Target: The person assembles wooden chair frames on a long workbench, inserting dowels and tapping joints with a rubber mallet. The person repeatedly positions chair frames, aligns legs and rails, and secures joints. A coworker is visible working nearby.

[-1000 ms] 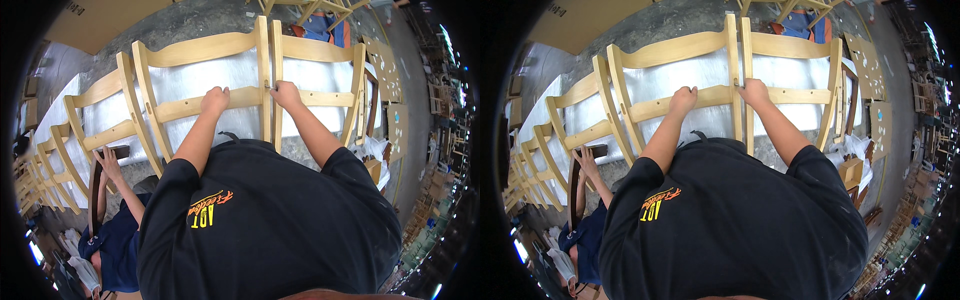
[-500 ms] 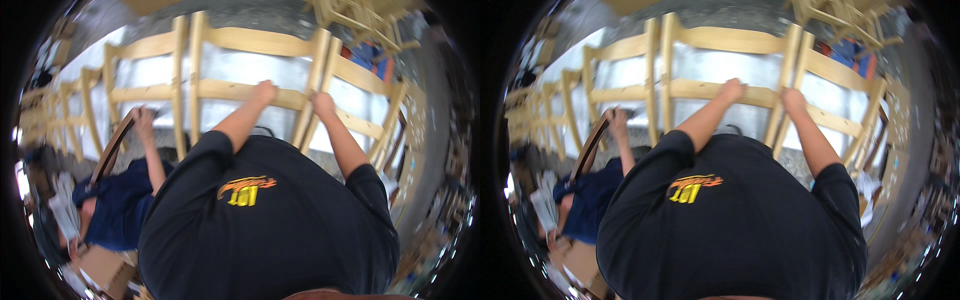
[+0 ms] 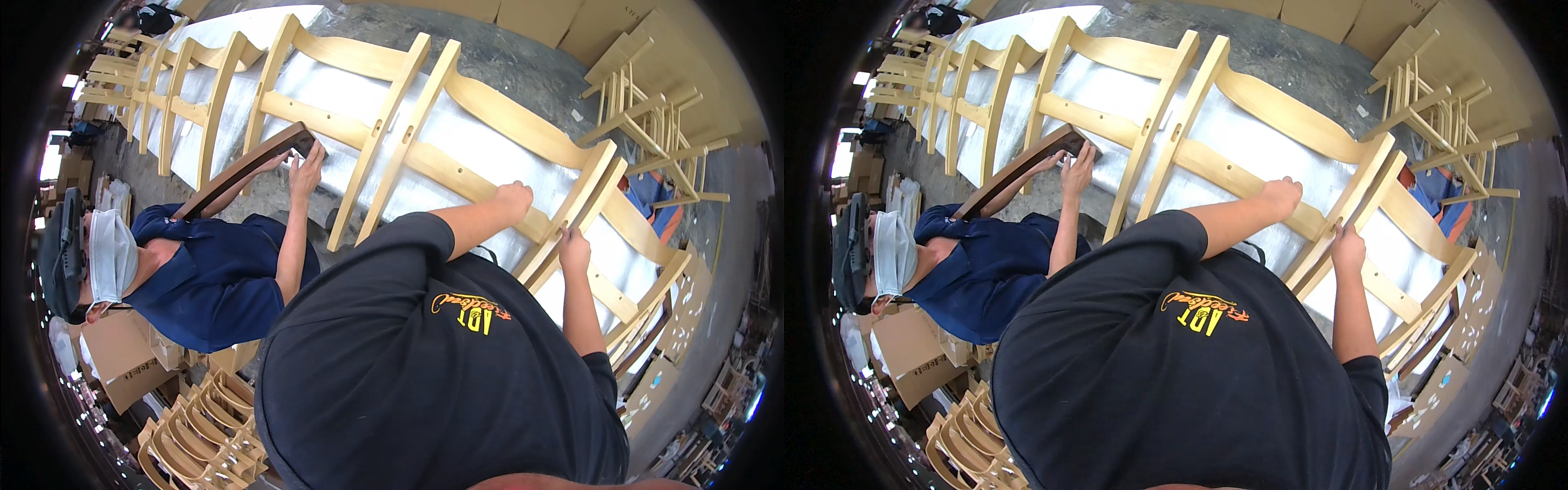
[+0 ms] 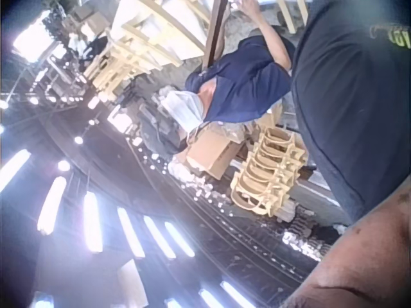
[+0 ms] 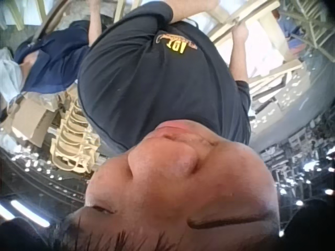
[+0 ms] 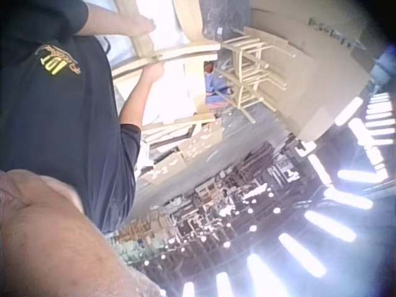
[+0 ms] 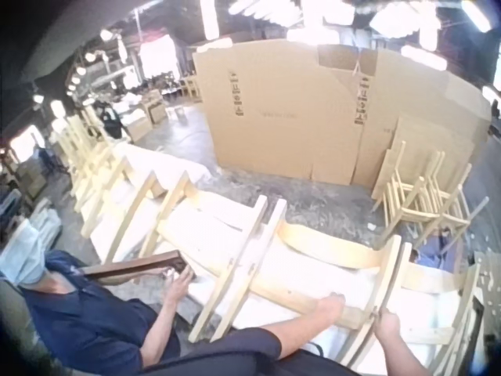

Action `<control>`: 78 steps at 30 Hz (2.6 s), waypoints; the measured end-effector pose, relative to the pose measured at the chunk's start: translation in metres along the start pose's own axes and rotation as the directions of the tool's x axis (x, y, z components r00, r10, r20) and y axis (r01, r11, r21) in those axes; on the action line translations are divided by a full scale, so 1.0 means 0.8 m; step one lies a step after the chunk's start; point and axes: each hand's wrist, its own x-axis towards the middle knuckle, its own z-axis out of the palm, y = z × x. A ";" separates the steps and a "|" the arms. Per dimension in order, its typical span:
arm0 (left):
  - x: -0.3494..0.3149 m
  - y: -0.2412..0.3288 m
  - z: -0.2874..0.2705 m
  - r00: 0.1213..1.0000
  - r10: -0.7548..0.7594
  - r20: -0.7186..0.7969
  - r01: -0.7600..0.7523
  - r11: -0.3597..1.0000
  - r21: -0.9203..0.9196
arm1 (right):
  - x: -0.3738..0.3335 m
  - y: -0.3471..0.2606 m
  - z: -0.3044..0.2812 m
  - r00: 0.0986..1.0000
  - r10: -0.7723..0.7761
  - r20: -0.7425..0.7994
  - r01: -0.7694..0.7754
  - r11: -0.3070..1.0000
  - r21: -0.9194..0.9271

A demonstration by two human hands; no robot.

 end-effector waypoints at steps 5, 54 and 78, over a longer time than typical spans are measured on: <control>0.006 -0.004 -0.007 0.991 -0.007 0.137 0.006 1.000 0.009 | -0.005 0.011 0.007 0.996 -0.079 -0.042 0.079 0.997 -0.005; 0.022 0.013 0.004 0.964 0.012 0.267 -0.138 0.879 0.456 | 0.001 0.015 0.026 0.994 0.013 -0.111 -0.007 0.998 0.058; 0.024 0.032 -0.003 0.960 -0.172 0.222 0.061 0.901 0.430 | -0.004 0.030 0.038 0.990 0.106 -0.092 -0.087 0.978 0.189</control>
